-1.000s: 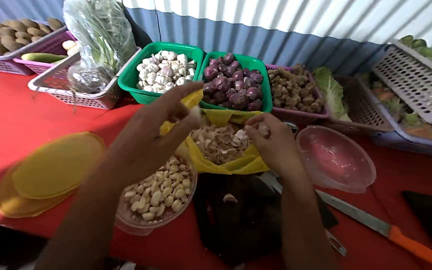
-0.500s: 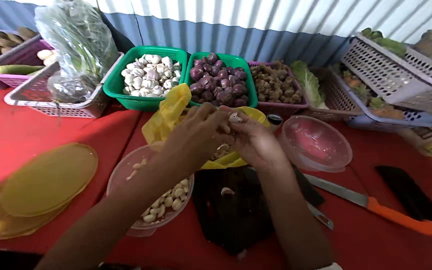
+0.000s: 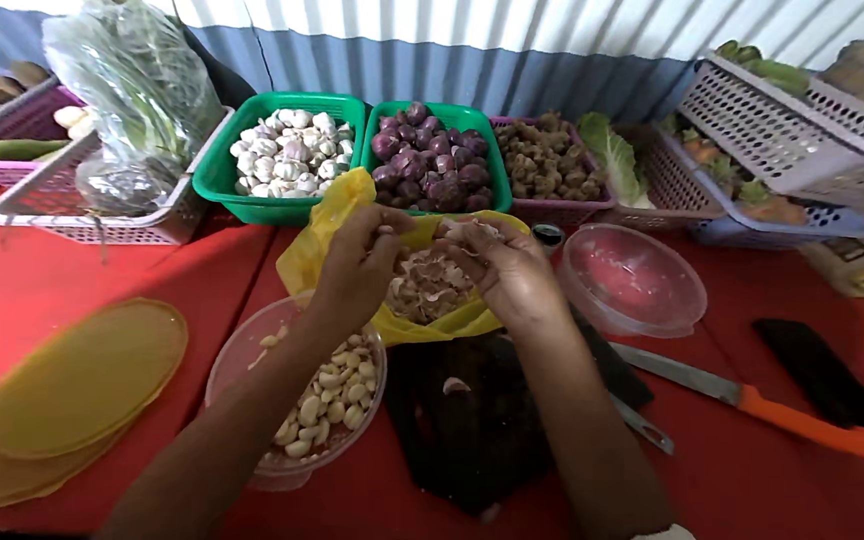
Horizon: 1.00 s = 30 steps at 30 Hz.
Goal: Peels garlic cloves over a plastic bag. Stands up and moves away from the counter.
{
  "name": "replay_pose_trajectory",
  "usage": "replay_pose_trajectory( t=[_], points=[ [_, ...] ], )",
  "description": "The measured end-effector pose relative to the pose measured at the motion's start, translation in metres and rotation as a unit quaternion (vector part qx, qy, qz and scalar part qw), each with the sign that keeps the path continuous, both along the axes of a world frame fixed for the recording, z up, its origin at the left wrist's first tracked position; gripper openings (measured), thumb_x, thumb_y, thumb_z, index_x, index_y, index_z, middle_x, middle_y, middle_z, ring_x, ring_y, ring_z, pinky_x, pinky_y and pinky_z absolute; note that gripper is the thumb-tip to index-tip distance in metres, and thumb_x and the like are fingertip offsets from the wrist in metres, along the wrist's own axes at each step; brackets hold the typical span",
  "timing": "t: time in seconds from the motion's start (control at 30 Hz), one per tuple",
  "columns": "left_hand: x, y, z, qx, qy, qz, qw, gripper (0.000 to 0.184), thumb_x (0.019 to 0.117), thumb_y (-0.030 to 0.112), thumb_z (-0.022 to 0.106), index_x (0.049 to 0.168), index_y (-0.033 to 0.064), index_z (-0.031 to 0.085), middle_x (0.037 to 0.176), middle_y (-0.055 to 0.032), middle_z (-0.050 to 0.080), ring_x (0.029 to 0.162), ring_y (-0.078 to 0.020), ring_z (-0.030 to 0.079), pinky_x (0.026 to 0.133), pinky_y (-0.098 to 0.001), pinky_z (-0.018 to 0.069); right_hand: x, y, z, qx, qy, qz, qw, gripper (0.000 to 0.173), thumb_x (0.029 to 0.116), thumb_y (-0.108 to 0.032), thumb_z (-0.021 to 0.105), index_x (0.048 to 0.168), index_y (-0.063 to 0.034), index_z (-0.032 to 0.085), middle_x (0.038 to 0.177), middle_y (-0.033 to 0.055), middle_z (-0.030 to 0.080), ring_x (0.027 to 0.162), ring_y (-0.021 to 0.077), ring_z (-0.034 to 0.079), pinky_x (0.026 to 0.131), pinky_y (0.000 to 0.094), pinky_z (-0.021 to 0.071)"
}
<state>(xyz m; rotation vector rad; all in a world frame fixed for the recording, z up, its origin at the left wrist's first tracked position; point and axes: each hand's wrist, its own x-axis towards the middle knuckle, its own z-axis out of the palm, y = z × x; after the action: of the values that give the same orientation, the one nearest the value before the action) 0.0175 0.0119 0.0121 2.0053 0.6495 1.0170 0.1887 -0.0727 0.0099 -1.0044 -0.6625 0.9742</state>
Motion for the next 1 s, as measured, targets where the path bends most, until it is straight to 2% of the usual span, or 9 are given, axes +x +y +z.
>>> replay_pose_trajectory(
  t=[0.07,0.17,0.27,0.4,0.5,0.57,0.7,0.83,1.0],
  points=[
    [0.002,-0.004,-0.004,-0.022,0.012,-0.018,1.000,0.027,0.1030,0.010,0.042,0.112,0.0045,0.067,0.102,-0.0056,0.063,0.076,-0.0087,0.061,0.067,-0.0259,0.0533,0.000,0.000,-0.002,-0.017,0.030,0.024,0.999,0.014,0.1053,-0.006,0.052,0.114,-0.0032,0.064,0.098,0.0060,0.073,0.081,0.0120,0.073,0.075,0.0248,0.0619],
    [0.006,-0.014,-0.002,0.011,0.032,-0.003,0.999,0.021,0.1015,0.020,0.061,0.116,0.0065,0.067,0.092,-0.0041,0.058,0.070,-0.0086,0.053,0.060,-0.0225,0.0458,-0.004,0.001,-0.007,-0.013,0.045,0.066,0.997,0.014,0.1055,-0.008,0.052,0.110,-0.0072,0.065,0.089,0.0022,0.070,0.069,0.0053,0.065,0.065,0.0186,0.0566],
    [0.006,-0.014,-0.002,0.034,0.034,0.010,0.999,0.025,0.0994,0.024,0.066,0.117,0.0070,0.067,0.087,-0.0013,0.057,0.068,-0.0063,0.051,0.059,-0.0199,0.0432,-0.005,0.002,-0.009,0.019,0.039,0.088,0.995,0.014,0.1045,-0.005,0.052,0.109,-0.0082,0.064,0.089,0.0026,0.069,0.072,0.0061,0.065,0.069,0.0201,0.0574],
    [-0.002,-0.010,-0.002,0.063,0.016,0.003,0.998,0.020,0.0989,0.022,0.067,0.110,0.0062,0.071,0.085,-0.0006,0.059,0.067,-0.0041,0.052,0.059,-0.0173,0.0443,-0.003,0.000,-0.011,0.050,0.034,0.104,0.993,0.019,0.1015,0.002,0.051,0.106,-0.0091,0.067,0.098,0.0052,0.072,0.082,0.0106,0.070,0.076,0.0249,0.0602],
    [-0.004,-0.013,-0.001,0.145,0.018,0.037,0.989,0.019,0.0980,0.020,0.069,0.107,0.0040,0.073,0.086,-0.0028,0.055,0.065,-0.0028,0.048,0.056,-0.0138,0.0401,-0.006,0.000,-0.007,0.037,0.063,0.090,0.993,0.019,0.1030,0.002,0.049,0.107,-0.0052,0.065,0.097,0.0077,0.073,0.081,0.0125,0.072,0.076,0.0261,0.0614],
    [-0.003,-0.015,-0.003,0.223,0.031,0.068,0.972,0.018,0.0973,0.017,0.068,0.106,0.0018,0.072,0.088,-0.0071,0.056,0.067,-0.0065,0.049,0.057,-0.0160,0.0418,-0.005,0.001,-0.005,0.010,0.063,0.071,0.995,0.017,0.1048,-0.001,0.048,0.109,-0.0042,0.064,0.094,0.0067,0.071,0.077,0.0111,0.070,0.072,0.0249,0.0609],
    [-0.003,-0.016,-0.006,0.298,0.033,0.092,0.950,0.017,0.0957,0.014,0.069,0.106,0.0009,0.072,0.092,-0.0100,0.057,0.070,-0.0089,0.051,0.059,-0.0168,0.0437,0.004,-0.002,-0.005,-0.017,-0.103,0.070,0.992,0.020,0.1041,-0.003,0.050,0.118,-0.0043,0.064,0.092,0.0055,0.069,0.072,0.0106,0.067,0.066,0.0257,0.0592],
    [-0.002,-0.017,-0.007,0.319,0.042,0.091,0.942,0.019,0.0956,0.018,0.070,0.105,0.0022,0.073,0.090,-0.0096,0.057,0.070,-0.0108,0.052,0.060,-0.0188,0.0447,0.004,-0.009,-0.002,0.013,-0.196,0.065,0.978,0.022,0.1054,-0.011,0.048,0.112,-0.0033,0.068,0.089,0.0038,0.070,0.070,0.0097,0.067,0.064,0.0260,0.0598],
    [-0.003,-0.018,-0.008,0.286,0.055,0.054,0.955,0.021,0.0912,0.018,0.072,0.107,0.0041,0.073,0.090,-0.0077,0.058,0.072,-0.0107,0.052,0.060,-0.0203,0.0439,0.003,-0.013,0.000,0.023,-0.297,0.032,0.954,0.012,0.1005,-0.011,0.062,0.106,-0.0034,0.070,0.072,0.0021,0.067,0.057,0.0075,0.063,0.053,0.0215,0.0552]
  ],
)
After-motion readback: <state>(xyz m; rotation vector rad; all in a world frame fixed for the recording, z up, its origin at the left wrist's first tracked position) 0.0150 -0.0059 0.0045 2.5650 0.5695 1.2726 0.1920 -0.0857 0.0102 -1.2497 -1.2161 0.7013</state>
